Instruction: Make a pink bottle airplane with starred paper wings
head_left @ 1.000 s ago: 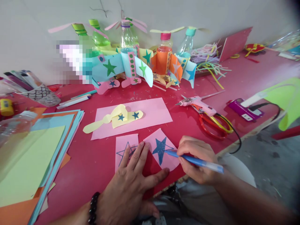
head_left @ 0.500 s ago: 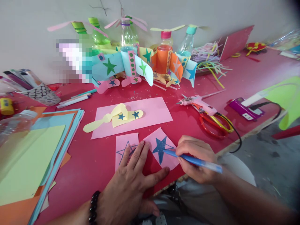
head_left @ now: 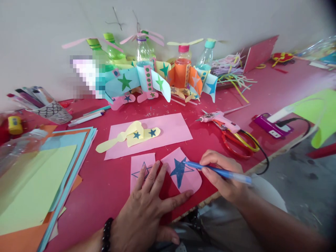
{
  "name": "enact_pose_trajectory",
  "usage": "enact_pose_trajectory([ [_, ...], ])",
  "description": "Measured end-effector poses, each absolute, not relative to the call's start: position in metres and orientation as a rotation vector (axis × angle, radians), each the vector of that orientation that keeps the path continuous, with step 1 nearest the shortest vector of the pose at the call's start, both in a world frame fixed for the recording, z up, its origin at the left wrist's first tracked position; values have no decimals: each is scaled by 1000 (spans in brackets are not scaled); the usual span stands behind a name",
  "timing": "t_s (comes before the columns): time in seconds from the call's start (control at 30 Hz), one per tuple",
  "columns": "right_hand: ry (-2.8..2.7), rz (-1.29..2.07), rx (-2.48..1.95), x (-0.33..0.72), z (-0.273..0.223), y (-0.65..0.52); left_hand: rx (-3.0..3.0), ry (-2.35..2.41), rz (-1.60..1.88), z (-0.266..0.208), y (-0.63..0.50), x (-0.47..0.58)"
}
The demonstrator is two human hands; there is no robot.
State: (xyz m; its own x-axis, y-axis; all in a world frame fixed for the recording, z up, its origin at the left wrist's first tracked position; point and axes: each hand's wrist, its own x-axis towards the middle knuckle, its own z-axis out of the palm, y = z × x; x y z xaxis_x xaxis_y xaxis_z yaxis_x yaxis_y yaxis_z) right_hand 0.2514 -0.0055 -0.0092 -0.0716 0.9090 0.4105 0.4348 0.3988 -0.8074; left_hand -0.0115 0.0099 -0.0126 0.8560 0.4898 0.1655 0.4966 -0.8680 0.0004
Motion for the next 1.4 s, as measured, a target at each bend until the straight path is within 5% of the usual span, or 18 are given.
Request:
enact_pose_trajectory([
  [0.9,-1974,473,-1184,264,-27,-11,-2842,-1130,-100,0,9,-1],
  [1.4,-1998,584,-1250,271,-25,17,-3099,-827,-226,7,-42,10],
])
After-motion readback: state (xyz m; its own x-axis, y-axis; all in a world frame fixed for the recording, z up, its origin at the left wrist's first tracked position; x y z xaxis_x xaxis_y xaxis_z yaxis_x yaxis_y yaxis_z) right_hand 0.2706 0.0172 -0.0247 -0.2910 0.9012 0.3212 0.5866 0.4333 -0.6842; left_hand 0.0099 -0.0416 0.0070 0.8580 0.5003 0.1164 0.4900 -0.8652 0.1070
